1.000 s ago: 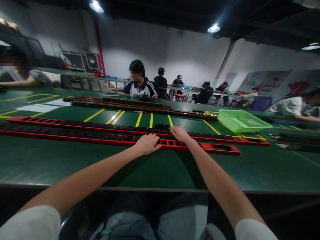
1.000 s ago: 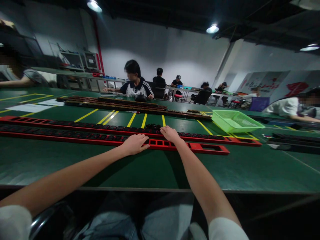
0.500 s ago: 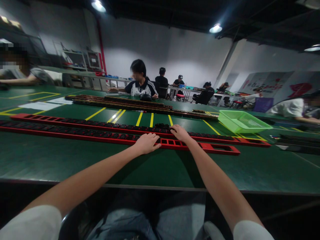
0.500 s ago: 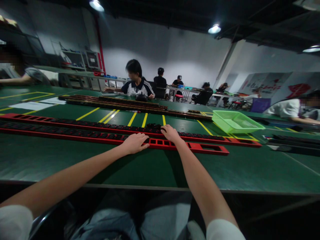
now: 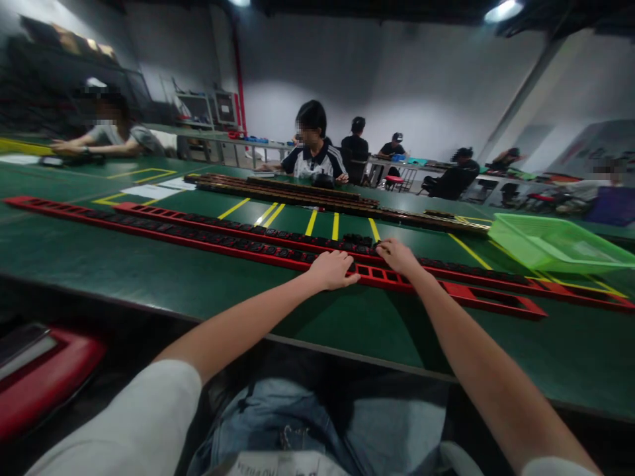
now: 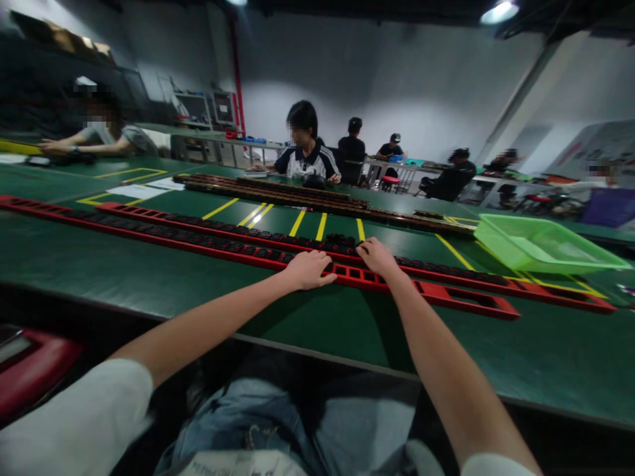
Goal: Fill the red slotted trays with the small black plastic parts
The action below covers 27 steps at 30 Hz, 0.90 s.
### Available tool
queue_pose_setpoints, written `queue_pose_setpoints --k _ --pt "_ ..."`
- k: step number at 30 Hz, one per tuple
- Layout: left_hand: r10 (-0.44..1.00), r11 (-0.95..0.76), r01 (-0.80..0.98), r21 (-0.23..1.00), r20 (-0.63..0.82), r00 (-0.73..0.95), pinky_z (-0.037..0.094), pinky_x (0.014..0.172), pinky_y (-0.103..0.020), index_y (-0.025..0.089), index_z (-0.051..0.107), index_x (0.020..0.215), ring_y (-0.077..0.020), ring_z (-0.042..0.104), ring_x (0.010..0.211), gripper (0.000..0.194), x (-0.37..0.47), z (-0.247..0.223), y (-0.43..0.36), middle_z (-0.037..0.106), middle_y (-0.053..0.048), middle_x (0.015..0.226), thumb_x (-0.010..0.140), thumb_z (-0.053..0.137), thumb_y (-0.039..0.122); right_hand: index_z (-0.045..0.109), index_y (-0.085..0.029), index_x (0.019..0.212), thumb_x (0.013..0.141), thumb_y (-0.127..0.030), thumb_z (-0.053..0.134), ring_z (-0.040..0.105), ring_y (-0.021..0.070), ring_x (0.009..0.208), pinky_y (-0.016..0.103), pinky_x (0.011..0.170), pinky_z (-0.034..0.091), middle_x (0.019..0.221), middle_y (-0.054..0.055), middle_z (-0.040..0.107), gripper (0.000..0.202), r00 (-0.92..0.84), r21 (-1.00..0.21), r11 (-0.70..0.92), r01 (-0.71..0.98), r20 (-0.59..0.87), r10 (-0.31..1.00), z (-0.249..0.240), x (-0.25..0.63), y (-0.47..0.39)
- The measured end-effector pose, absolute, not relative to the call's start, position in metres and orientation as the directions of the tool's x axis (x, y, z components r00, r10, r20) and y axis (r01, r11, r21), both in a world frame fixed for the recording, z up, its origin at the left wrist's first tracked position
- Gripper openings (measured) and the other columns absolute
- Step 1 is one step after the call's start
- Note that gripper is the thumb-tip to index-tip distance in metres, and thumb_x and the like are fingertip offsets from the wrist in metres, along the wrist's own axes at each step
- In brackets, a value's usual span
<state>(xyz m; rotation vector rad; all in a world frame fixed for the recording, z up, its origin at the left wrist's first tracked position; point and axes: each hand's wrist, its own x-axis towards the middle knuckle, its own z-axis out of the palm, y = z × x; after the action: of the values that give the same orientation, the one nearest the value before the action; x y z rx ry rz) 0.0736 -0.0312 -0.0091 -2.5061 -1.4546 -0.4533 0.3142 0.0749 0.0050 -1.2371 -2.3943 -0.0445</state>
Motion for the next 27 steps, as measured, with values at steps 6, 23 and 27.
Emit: queue_pose_setpoints --k 6,23,27 --pt "0.812 -0.48 0.877 -0.013 0.373 0.449 0.05 0.085 -0.041 0.012 0.063 0.117 -0.0299 0.061 0.109 0.06 0.07 -0.013 -0.026 0.066 -0.013 0.119 0.097 0.038 0.063 0.063 -0.015 0.132 0.101 -0.037 0.038 0.059 0.0301 0.119 0.043 0.1 0.047 0.138 0.019 0.056 0.045 -0.368 -0.066 0.41 0.91 0.328 0.87 0.008 0.301 0.094" --pt "0.814 -0.511 0.857 0.065 0.358 0.458 0.048 0.09 -0.042 0.011 0.062 0.125 -0.0312 0.057 0.118 0.062 0.067 -0.011 -0.024 0.063 -0.016 0.127 0.099 0.035 0.06 0.064 -0.037 0.09 0.067 -0.061 0.054 0.06 0.0432 0.112 0.06 0.093 0.044 0.103 0.015 0.072 0.035 -0.085 -0.323 0.115 0.94 0.107 0.991 0.016 0.292 0.124" --pt "0.814 -0.517 0.853 0.068 0.349 0.465 0.047 0.091 -0.044 0.011 0.061 0.126 -0.032 0.056 0.119 0.062 0.066 -0.01 -0.023 0.061 -0.016 0.128 0.099 0.036 0.061 0.059 -0.034 0.087 0.067 -0.055 0.056 0.063 0.0409 0.099 0.058 0.087 0.047 0.095 0.018 0.071 0.03 -0.069 -0.339 0.116 0.934 0.146 0.987 0.013 0.293 0.129"
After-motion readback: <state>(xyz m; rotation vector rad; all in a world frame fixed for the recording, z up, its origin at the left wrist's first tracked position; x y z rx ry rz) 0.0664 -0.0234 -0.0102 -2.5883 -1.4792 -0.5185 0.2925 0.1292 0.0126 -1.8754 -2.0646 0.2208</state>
